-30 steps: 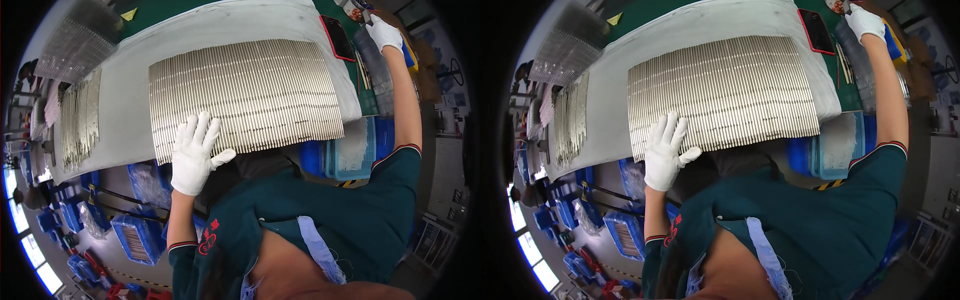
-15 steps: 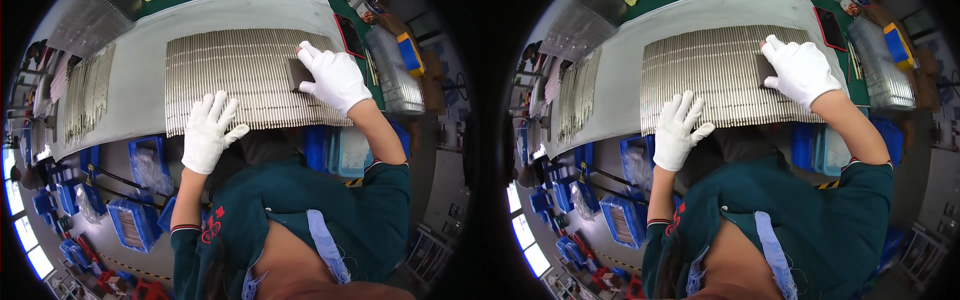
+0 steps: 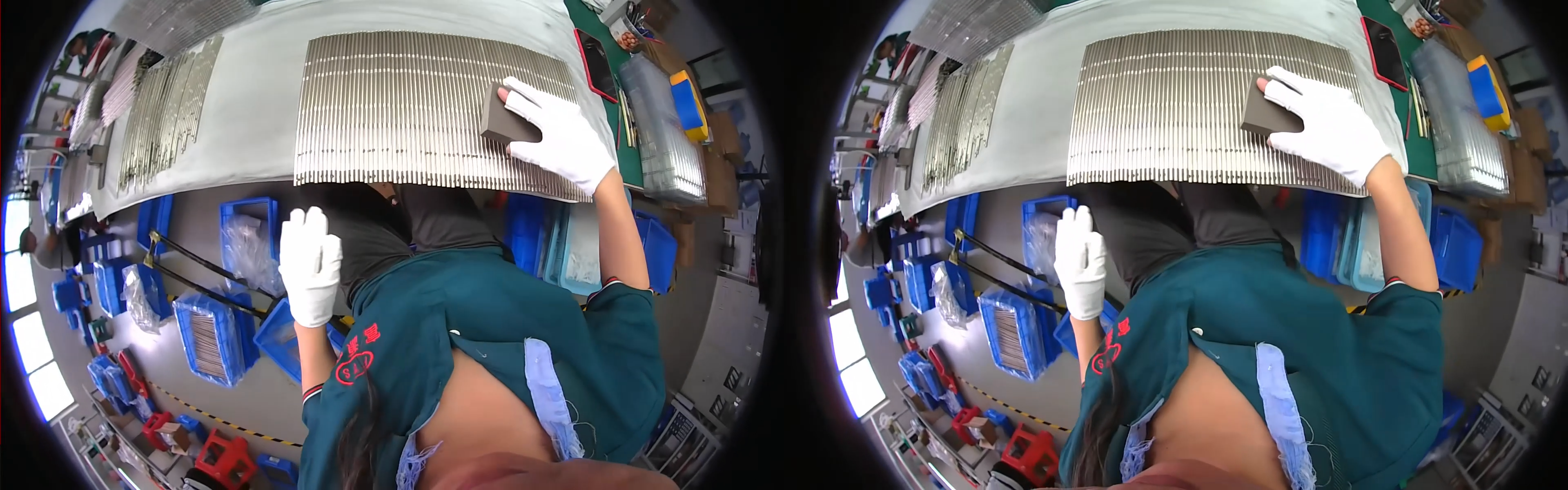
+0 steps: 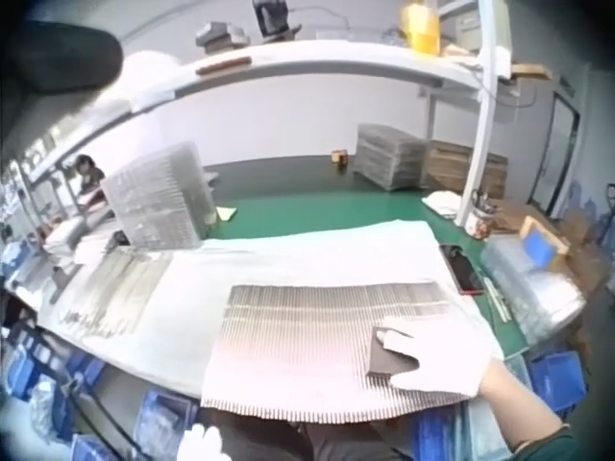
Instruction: Aligning small metal rods into uniform groups on a workbench surface for sorting.
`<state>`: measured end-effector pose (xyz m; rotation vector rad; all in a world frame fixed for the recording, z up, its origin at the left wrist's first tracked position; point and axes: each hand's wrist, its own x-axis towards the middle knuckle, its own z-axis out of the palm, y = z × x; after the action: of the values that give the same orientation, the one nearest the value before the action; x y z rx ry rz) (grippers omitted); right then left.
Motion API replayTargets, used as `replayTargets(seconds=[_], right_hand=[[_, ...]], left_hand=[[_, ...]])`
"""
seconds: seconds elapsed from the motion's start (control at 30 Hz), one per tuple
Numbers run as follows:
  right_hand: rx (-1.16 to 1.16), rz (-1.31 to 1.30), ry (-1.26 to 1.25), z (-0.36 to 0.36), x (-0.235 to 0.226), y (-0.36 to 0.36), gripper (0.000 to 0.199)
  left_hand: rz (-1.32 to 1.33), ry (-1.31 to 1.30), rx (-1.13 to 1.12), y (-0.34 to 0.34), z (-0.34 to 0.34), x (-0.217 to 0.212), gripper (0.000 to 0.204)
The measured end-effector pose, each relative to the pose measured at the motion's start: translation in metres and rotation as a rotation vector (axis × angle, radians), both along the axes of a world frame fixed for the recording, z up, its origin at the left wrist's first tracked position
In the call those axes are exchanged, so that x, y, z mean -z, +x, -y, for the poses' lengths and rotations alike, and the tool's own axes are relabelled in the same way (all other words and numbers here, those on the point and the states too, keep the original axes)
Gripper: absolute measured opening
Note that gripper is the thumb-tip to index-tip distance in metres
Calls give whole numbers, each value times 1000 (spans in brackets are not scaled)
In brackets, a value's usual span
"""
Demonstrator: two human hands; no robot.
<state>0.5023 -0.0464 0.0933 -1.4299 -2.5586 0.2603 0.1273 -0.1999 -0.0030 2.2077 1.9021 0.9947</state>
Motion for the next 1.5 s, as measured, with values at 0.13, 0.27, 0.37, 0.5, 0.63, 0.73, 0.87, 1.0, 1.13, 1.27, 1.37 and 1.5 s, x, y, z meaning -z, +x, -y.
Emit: replayTargets(seconds=[0.13,0.27,0.37,0.5,0.63,0.73,0.87,1.0,1.13,1.27,1.37,1.5], right_hand=[[18,83,56,9,16,-7,69],[139,5,79,-5,16,-6,63],[187,-28,210,-28,27,23,65],[222,38,196,-41,41,57,76],[241,9,63,-37,46,64,78],[436,-164,105,-42,42,68,71],[543,-532,297,-63,69,110,62],[722,-567,476,-70,106,167,63],[856,-579,605,-66,107,170,65],[901,-587,513,-61,101,166,68],[838,-541,532,-61,102,170,69],[823,-549,530,-63,102,170,63]], left_hand=[[-25,22,-118,-16,-22,-13,39],[-231,113,-9,-39,-64,-13,36],[-569,231,152,-61,-105,-26,31],[-355,45,189,-39,-153,-51,18],[-533,96,450,-55,-160,-36,33],[-551,246,508,-61,-171,-33,25],[-623,279,502,-64,-187,-40,25],[-584,276,586,-60,-202,-32,28],[-533,249,643,-51,-203,-22,31],[-496,218,559,-65,-201,-33,30],[-649,234,542,-86,-201,-36,29],[-633,232,520,-91,-200,-36,29]])
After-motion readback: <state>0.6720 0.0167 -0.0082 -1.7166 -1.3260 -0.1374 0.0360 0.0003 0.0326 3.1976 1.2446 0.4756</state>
